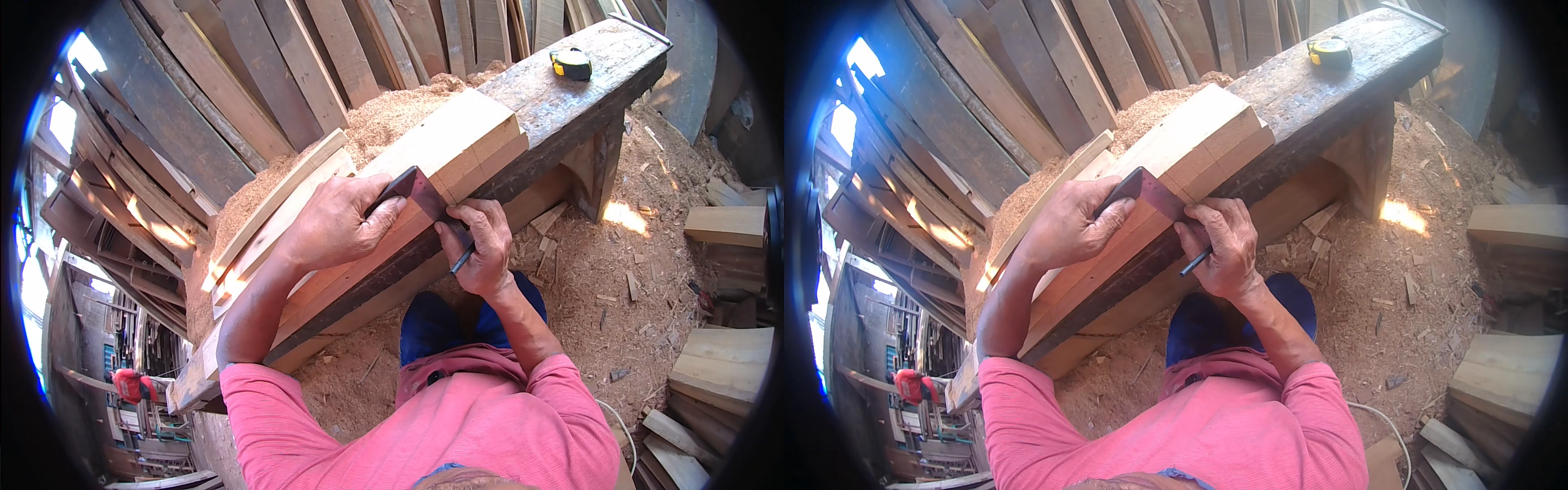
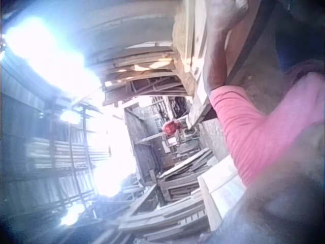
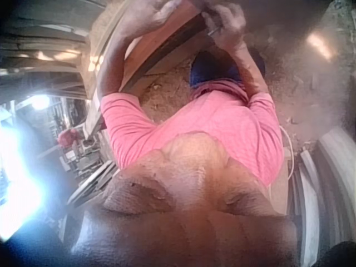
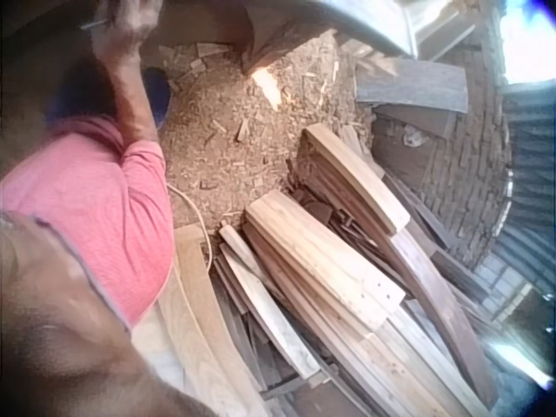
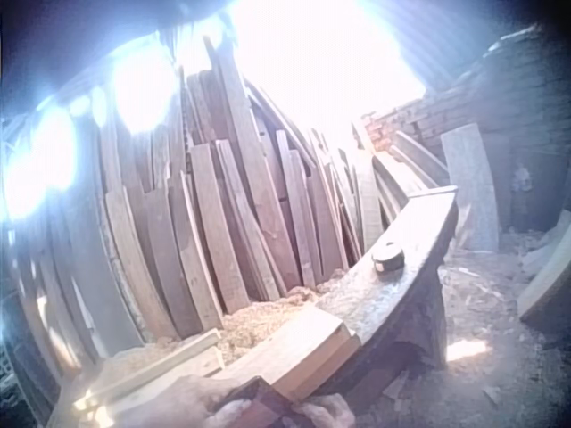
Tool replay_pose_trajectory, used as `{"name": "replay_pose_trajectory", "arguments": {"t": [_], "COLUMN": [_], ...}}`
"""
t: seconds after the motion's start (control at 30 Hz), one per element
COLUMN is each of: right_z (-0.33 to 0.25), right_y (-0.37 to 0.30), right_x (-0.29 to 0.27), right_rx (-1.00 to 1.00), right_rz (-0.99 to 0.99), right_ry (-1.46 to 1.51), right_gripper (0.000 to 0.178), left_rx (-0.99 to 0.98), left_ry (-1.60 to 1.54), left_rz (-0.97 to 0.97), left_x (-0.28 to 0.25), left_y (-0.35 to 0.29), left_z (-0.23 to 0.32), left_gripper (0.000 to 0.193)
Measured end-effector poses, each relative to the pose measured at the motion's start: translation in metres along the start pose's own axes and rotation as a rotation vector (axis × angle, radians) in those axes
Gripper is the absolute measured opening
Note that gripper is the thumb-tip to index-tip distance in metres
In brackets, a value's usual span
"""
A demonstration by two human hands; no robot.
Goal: The person measures a wooden plank with a tape measure and marks it with a pencil. They then use a try square to draw straight lines on the plank. The person handles the plank and tools on a workbench in a woodworking shop.
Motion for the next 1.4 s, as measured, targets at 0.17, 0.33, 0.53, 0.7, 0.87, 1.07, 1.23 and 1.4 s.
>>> {"name": "replay_pose_trajectory", "arguments": {"t": [0.17, 0.33, 0.53, 0.7, 0.87, 1.07, 1.23, 1.4], "right_z": [-0.0004, -0.0004, -0.0001, 0.0007, 0.0009, 0.0009, 0.0011, 0.0012], "right_y": [0.0001, 0.0001, -0.0004, -0.0002, -0.0003, -0.0004, -0.0001, 0.0004], "right_x": [0.0001, 0.0003, 0.0006, 0.0005, 0.0002, 0.0005, 0.0000, -0.0004], "right_rx": [-0.004, -0.010, -0.012, -0.014, -0.017, -0.007, -0.013, -0.011], "right_rz": [0.008, 0.018, 0.027, 0.020, 0.017, 0.014, 0.008, 0.002], "right_ry": [-0.005, -0.003, 0.002, 0.005, 0.007, 0.005, 0.018, 0.019], "right_gripper": [0.035, 0.035, 0.036, 0.036, 0.035, 0.035, 0.035, 0.035], "left_rx": [-0.026, 0.008, 0.124, 0.025, 0.000, -0.010, 0.001, 0.012], "left_ry": [-0.019, 0.000, 0.020, -0.004, -0.030, -0.019, -0.001, -0.001], "left_rz": [0.013, 0.021, 0.035, -0.007, -0.001, -0.009, -0.003, -0.003], "left_x": [0.0008, 0.0015, -0.0002, -0.0008, -0.0001, -0.0005, -0.0015, -0.0012], "left_y": [-0.0007, -0.0013, 0.0003, 0.0003, 0.0002, 0.0004, 0.0004, 0.0007], "left_z": [-0.0001, -0.0003, 0.0009, -0.0009, -0.0007, -0.0004, 0.0010, 0.0012], "left_gripper": [0.020, 0.019, 0.019, 0.019, 0.020, 0.023, 0.025, 0.024]}}
Point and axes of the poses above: each hand's wrist, its own y-axis towards the middle knuckle, its own x-axis out of the palm, z = x × y, the point moved 4 cm from there along y, towards the middle knuckle, and after that the axes turned 10 degrees about -y, right-handed, at the moved point
